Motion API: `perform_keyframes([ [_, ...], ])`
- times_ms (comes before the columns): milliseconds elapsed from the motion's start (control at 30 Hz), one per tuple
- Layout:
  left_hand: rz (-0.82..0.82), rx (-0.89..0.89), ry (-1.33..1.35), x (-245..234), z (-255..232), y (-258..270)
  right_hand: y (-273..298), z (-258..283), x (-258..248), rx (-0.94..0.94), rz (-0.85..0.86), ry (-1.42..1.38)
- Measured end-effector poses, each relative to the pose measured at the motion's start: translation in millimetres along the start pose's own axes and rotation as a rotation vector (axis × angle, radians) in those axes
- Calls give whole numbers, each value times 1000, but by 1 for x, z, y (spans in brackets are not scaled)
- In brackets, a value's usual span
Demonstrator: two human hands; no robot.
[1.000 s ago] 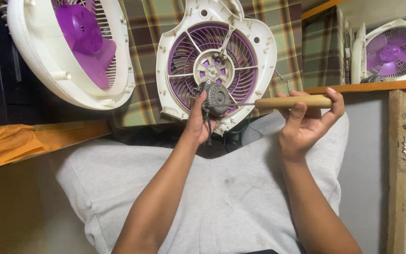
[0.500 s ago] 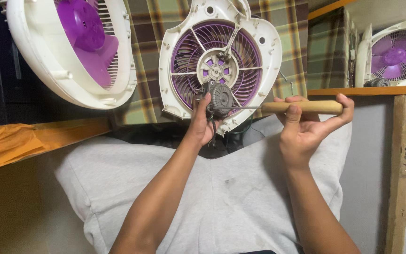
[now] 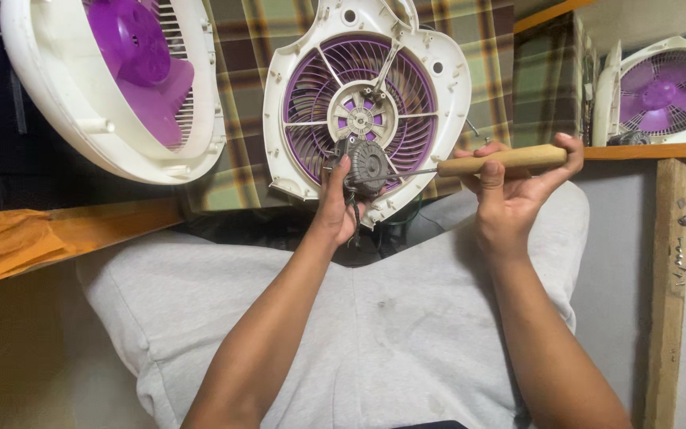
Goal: The person uses a screwdriver to remove the central nut from a purple fan blade, then detaches the blade from the motor. They proceed to remove the motor from the fan housing, placing the components aside.
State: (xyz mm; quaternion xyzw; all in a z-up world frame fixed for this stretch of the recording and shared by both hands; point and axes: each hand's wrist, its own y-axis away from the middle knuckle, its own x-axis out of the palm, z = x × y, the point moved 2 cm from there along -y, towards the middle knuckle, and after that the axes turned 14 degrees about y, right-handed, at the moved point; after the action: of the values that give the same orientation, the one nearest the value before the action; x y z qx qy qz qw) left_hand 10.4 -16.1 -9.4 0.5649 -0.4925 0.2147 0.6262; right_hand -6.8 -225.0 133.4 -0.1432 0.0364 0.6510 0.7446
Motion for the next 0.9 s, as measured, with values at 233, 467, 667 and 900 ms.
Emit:
perform_keyframes([
  [233, -24, -14, -12, 1, -1, 1, -9, -14, -7, -13, 62, -39],
  [467, -8, -14, -47, 4, -3, 1, -26, -19, -13, 3, 175, -147],
  [667, 49, -40, 0, -1, -3, -2, -35, -15, -14, -34, 230, -110],
  [900, 22, -88, 63, -2, -5, -6, -47, 2, 1, 29, 270, -174],
])
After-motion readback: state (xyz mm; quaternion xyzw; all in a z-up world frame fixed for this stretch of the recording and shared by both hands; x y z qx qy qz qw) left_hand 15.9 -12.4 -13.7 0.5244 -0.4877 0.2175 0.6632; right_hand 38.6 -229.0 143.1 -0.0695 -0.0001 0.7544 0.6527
